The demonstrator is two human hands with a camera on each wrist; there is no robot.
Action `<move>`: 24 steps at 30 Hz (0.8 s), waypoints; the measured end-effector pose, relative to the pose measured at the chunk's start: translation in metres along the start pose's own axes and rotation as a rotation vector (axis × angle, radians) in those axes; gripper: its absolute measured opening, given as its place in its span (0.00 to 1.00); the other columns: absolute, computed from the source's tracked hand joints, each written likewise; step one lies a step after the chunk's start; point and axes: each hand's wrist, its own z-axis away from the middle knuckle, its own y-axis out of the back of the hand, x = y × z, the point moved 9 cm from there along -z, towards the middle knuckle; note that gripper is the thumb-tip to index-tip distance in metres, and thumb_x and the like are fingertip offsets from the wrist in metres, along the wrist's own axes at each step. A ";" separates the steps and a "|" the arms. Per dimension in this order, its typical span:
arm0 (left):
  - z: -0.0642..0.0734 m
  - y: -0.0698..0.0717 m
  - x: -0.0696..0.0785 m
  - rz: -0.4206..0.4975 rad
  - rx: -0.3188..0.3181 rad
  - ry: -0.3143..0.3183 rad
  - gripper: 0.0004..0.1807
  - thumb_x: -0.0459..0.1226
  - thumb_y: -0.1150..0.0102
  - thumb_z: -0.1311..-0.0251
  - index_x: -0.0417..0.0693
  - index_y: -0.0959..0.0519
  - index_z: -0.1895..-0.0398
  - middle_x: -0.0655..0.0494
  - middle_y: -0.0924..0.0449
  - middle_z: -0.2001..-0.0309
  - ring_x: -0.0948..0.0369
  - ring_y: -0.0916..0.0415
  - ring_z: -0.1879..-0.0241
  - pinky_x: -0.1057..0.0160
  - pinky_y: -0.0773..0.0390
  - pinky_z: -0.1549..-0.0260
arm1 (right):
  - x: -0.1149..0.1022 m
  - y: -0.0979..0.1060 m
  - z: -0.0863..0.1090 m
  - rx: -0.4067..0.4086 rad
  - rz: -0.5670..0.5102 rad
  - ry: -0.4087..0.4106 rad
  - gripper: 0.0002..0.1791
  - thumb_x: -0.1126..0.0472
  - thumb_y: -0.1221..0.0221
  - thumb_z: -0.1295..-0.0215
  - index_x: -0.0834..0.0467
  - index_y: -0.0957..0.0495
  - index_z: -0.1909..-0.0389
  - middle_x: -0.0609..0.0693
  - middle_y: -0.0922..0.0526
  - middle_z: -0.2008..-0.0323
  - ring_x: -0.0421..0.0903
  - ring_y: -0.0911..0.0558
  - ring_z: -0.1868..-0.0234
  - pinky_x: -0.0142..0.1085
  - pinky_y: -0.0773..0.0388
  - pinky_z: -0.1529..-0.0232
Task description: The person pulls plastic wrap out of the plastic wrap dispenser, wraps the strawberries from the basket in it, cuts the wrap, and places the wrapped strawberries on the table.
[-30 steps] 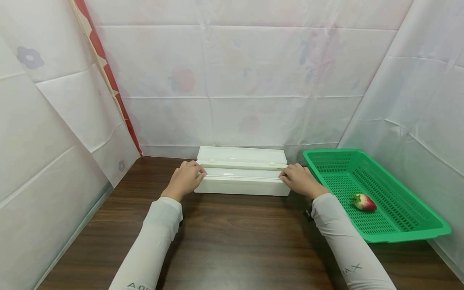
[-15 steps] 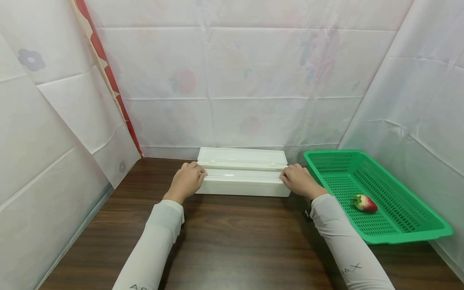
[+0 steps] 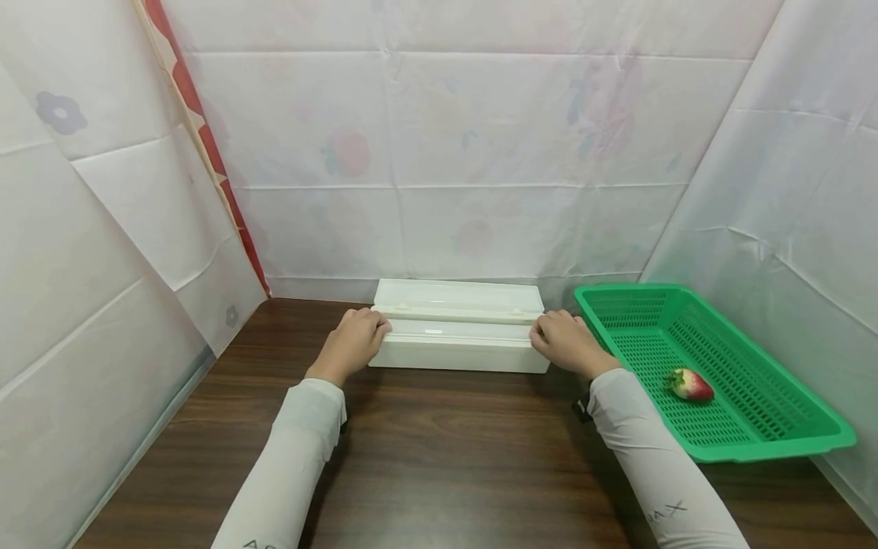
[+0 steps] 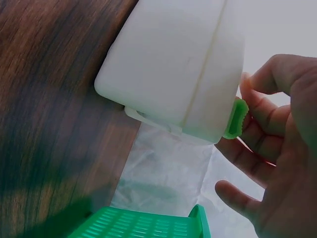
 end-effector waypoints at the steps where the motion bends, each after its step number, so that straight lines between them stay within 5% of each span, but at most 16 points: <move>1: 0.000 0.001 0.000 0.006 0.000 -0.001 0.13 0.41 0.51 0.23 0.45 0.18 0.54 0.51 0.21 0.55 0.47 0.29 0.46 0.45 0.22 0.58 | 0.000 0.001 0.000 0.007 0.000 0.002 0.12 0.59 0.50 0.28 0.53 0.22 0.71 0.46 0.25 0.71 0.52 0.25 0.61 0.49 0.32 0.60; 10: -0.001 0.003 0.001 0.109 0.009 -0.012 0.12 0.40 0.47 0.30 0.45 0.15 0.59 0.51 0.16 0.57 0.47 0.25 0.49 0.49 0.21 0.60 | 0.001 0.004 0.000 0.041 -0.052 0.045 0.05 0.60 0.42 0.34 0.52 0.20 0.70 0.45 0.20 0.68 0.52 0.23 0.61 0.48 0.28 0.61; 16: -0.002 0.009 0.003 0.115 0.096 -0.074 0.06 0.34 0.39 0.33 0.41 0.14 0.62 0.47 0.14 0.60 0.47 0.20 0.56 0.47 0.23 0.53 | 0.002 0.002 -0.001 0.047 -0.122 0.058 0.03 0.61 0.38 0.32 0.55 0.20 0.66 0.49 0.17 0.63 0.51 0.21 0.60 0.51 0.27 0.57; 24: 0.001 0.009 -0.003 0.241 0.096 -0.036 0.05 0.36 0.36 0.33 0.44 0.14 0.60 0.46 0.14 0.55 0.48 0.18 0.53 0.45 0.21 0.51 | -0.002 0.006 0.002 0.092 -0.215 0.098 0.02 0.66 0.37 0.31 0.59 0.22 0.63 0.56 0.13 0.61 0.49 0.15 0.65 0.43 0.20 0.67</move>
